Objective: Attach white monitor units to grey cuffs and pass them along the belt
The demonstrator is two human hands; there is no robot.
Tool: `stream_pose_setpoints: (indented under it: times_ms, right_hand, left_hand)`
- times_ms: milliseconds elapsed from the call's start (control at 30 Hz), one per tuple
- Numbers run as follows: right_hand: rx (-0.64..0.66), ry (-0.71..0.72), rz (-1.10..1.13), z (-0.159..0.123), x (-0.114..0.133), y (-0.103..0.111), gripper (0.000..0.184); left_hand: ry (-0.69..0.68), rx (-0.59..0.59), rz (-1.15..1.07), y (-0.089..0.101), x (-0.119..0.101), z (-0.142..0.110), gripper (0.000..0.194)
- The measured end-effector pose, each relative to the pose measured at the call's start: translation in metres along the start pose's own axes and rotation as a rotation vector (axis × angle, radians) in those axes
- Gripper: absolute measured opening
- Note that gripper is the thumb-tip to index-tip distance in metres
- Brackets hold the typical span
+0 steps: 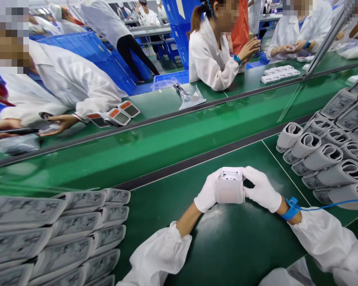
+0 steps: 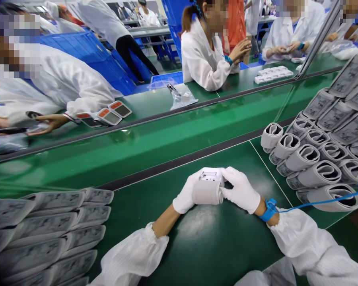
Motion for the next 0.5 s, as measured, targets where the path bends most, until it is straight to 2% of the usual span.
stream_pose_setpoints:
  times_ms: [100, 233, 300, 400, 500]
  right_hand:
    - [-0.077, -0.025, -0.061, -0.004, 0.003, 0.000, 0.012]
    - [-0.109, -0.075, -0.044, -0.006, -0.006, -0.007, 0.016]
    - [-0.114, -0.108, -0.036, -0.001, -0.017, -0.012, 0.020]
    - [-0.164, -0.171, -0.012, 0.008, -0.038, -0.012, 0.023]
    - [-0.253, -0.252, 0.045, 0.010, -0.057, -0.007, 0.042]
  left_hand:
    - [-0.014, -0.023, 0.035, 0.000, 0.003, -0.003, 0.022]
    - [-0.091, 0.013, 0.106, -0.002, -0.003, -0.005, 0.026]
    - [-0.122, -0.012, 0.079, 0.002, -0.005, 0.001, 0.028]
    - [-0.132, -0.066, -0.009, 0.009, -0.006, 0.024, 0.031]
    - [-0.190, -0.142, -0.004, 0.024, -0.020, 0.064, 0.036]
Point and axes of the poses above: each hand's wrist, its own z-axis towards the middle knuckle, its own y-axis out of the back of the hand, x = y × z, the point moved 9 cm from there along z, towards the middle knuckle, and after that the axes turned 1 degree about x, right-handed, at the moved point
